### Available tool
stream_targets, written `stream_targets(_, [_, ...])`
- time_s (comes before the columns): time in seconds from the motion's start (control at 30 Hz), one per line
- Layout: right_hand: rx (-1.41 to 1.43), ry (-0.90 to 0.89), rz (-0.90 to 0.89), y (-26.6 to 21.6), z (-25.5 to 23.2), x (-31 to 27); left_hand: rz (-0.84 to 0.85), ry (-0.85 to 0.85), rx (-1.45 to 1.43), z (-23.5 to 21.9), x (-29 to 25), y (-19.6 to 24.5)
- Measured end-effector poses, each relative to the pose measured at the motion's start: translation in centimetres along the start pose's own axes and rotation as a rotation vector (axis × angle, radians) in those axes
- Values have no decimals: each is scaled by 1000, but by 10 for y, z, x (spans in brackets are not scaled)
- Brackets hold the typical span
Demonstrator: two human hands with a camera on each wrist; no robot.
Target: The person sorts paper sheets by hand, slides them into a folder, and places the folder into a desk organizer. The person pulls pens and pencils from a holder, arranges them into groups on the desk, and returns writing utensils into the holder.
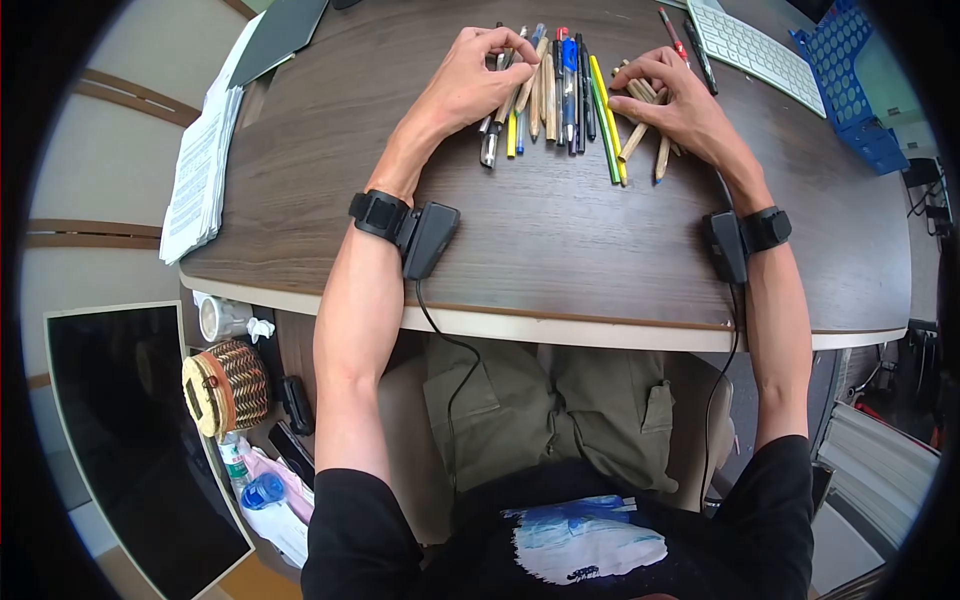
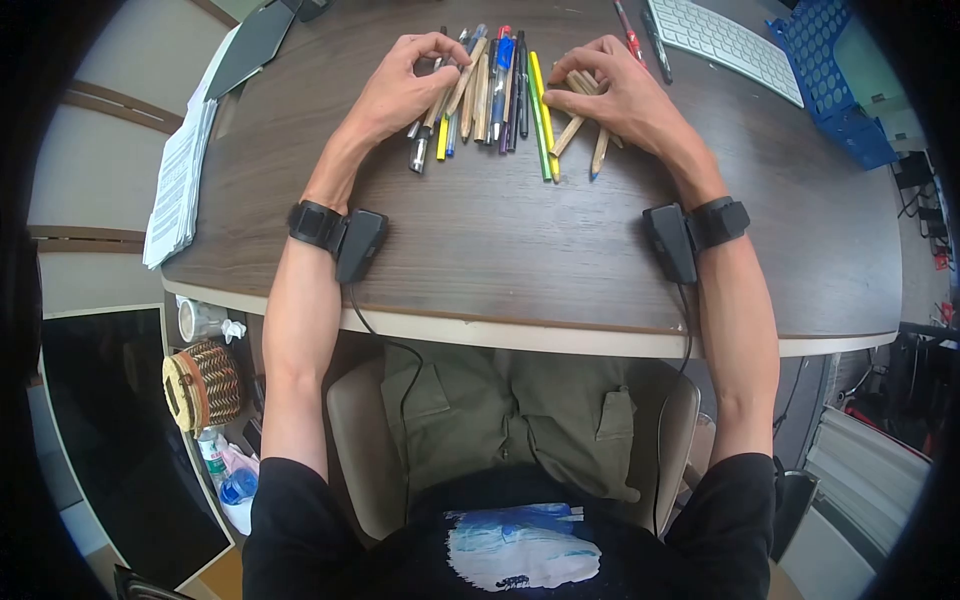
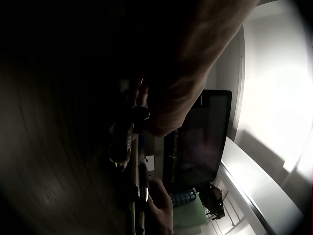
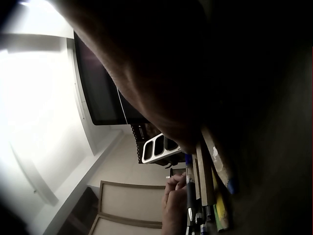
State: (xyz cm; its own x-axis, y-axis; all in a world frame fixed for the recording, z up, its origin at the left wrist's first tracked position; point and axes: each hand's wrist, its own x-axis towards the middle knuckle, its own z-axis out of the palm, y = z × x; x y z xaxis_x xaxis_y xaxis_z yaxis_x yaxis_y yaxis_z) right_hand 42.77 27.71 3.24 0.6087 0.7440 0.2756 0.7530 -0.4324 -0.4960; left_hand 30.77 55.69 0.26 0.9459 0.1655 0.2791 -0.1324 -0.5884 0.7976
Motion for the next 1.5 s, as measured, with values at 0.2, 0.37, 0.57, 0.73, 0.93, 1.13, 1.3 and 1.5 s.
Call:
stream_targets(0.2, [-53,-17,68,-11,-2,0,60,-11,50,3,-1,0])
stream_targets(0.37, [51,-27,-45,-6,3,-2,131,-122,39,4,0,1])
stream_targets(0.57, [93,-45,-63,-9,-2,-3,155,-189,121,7,-1,6])
stream_targets(0.73, [98,-65,-39,-12,-5,-3,130,-176,117,8,0,9])
stream_targets(0.93, [65,-62,-102,-11,-3,-4,75,-156,50,7,-1,12])
stream_targets(1.13, [82,-57,-118,-6,-4,0,59,-91,-1,4,1,17])
stream_targets(1.3, [121,-31,-63,-12,-4,-7,54,-36,-2,7,0,8])
stream_targets(1.5, [131,50,3,-13,-4,-3,-24,-22,35,4,0,13])
